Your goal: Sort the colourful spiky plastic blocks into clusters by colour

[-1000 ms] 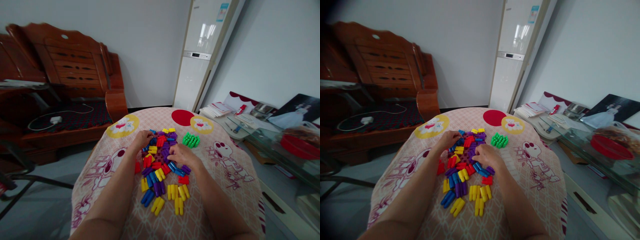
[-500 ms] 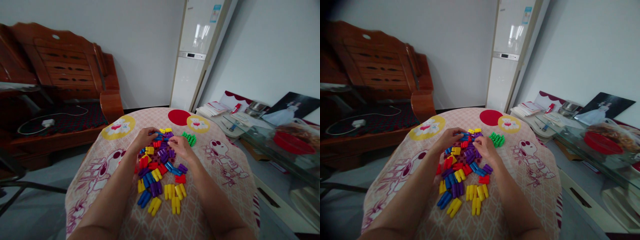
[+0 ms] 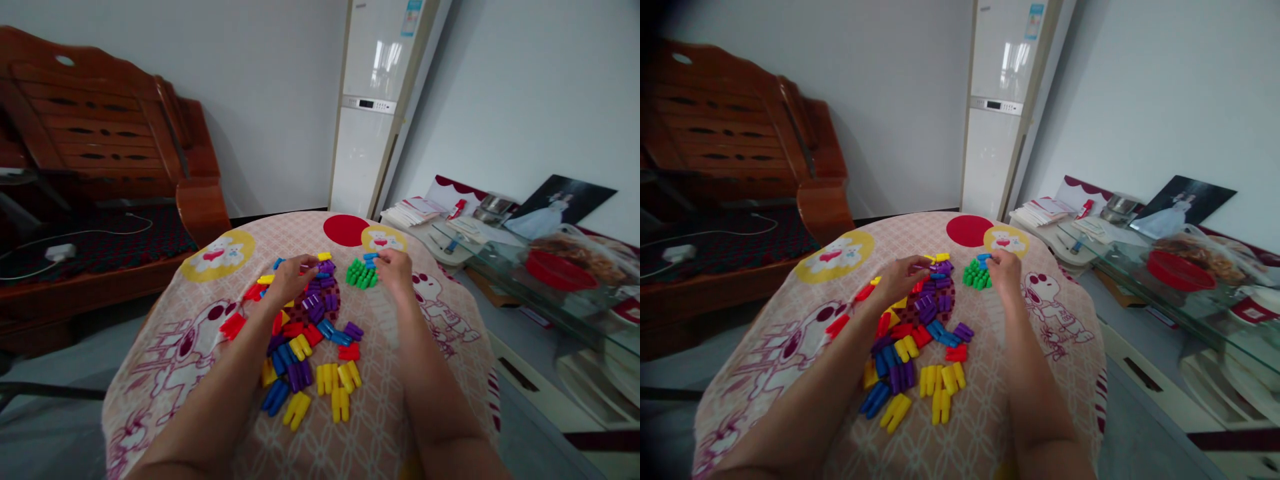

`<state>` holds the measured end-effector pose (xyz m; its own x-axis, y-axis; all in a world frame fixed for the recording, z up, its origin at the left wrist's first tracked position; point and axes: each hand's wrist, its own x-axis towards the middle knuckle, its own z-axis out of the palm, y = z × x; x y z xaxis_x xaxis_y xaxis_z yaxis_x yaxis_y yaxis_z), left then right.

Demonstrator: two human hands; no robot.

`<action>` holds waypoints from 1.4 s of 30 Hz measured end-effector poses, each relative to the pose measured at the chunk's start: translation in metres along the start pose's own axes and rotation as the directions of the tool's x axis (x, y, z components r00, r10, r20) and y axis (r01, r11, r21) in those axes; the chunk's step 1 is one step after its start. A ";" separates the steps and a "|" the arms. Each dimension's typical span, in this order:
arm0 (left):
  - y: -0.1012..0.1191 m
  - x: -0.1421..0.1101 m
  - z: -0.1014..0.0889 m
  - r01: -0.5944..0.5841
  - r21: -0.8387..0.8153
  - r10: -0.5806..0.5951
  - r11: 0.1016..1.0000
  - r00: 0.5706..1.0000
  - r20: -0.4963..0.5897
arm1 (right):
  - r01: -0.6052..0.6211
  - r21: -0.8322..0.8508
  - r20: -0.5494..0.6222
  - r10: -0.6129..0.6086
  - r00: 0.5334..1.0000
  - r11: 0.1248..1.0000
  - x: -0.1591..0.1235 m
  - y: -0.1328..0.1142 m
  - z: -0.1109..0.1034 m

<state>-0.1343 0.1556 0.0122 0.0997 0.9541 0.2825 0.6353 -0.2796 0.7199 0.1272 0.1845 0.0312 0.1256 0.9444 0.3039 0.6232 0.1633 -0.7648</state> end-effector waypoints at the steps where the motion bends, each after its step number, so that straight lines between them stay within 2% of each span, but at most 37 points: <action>1: -0.006 0.001 -0.007 0.038 0.039 -0.037 0.999 0.999 -0.032 | 0.020 -0.188 -0.091 -0.038 0.995 0.982 0.006 0.010 -0.013; 2: -0.012 0.002 -0.013 0.078 0.076 -0.073 0.994 0.995 -0.068 | -0.014 -0.352 -0.155 -0.044 0.987 0.936 0.010 0.020 -0.024; 4: -0.026 0.003 -0.024 0.145 0.137 -0.127 0.980 0.983 -0.133 | -0.113 -0.561 -0.215 -0.013 0.976 0.820 0.015 0.039 -0.041; 6: -0.039 0.003 -0.033 0.200 0.172 -0.169 0.965 0.970 -0.177 | -0.193 -0.658 -0.236 0.044 0.971 0.728 0.014 0.054 -0.046; 9: -0.056 0.002 -0.042 0.265 0.209 -0.218 0.941 0.950 -0.225 | -0.226 -0.702 -0.202 0.115 0.973 0.676 0.011 0.071 -0.038; 13: -0.075 -0.002 -0.049 0.331 0.263 -0.253 0.906 0.923 -0.289 | -0.177 -0.709 -0.127 0.123 0.984 0.683 0.010 0.082 -0.027; 17: -0.086 -0.003 -0.048 0.374 0.316 -0.283 0.872 0.912 -0.297 | -0.138 -0.702 -0.137 0.058 0.989 0.698 0.014 0.088 -0.025; 19: -0.087 -0.002 -0.042 0.318 0.344 -0.244 0.883 0.939 -0.242 | -0.119 -0.700 -0.141 0.026 0.990 0.704 0.015 0.090 -0.024; 21: -0.087 0.000 -0.033 0.203 0.383 -0.158 0.901 0.977 -0.146 | -0.104 -0.706 -0.114 0.033 0.993 0.701 0.015 0.092 -0.023; 24: -0.087 0.003 -0.019 0.066 0.458 -0.066 0.887 0.998 -0.016 | -0.102 -0.695 -0.091 0.054 0.994 0.712 0.015 0.094 -0.021; 26: -0.088 0.004 -0.014 0.057 0.497 -0.074 0.866 0.997 0.014 | -0.115 -0.661 -0.141 0.028 0.990 0.742 0.015 0.093 -0.021; 29: -0.090 0.004 -0.013 0.091 0.514 -0.096 0.853 0.995 -0.016 | -0.125 -0.594 -0.277 -0.057 0.959 0.794 0.016 0.087 -0.021; 32: -0.091 0.003 -0.017 0.141 0.483 -0.104 0.864 0.989 -0.102 | -0.047 -0.523 -0.361 -0.171 0.917 0.851 0.018 0.074 -0.017; 34: -0.090 0.002 -0.019 0.171 0.453 -0.116 0.875 0.982 -0.148 | 0.065 -0.475 -0.349 -0.256 0.902 0.877 0.017 0.061 -0.008; 39: -0.086 0.000 -0.023 0.256 0.378 -0.169 0.890 0.954 -0.248 | 0.383 -0.361 -0.195 -0.470 0.861 0.850 0.001 0.021 0.028; 42: -0.086 -0.002 -0.028 0.378 0.304 -0.258 0.874 0.894 -0.367 | 0.503 -0.302 -0.076 -0.547 0.834 0.809 -0.014 0.002 0.048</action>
<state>-0.2109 0.1749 -0.0324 -0.3563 0.8851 0.2994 0.8262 0.1488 0.5433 0.0901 0.1856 -0.0020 -0.1778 0.6766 0.7146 0.8009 0.5214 -0.2944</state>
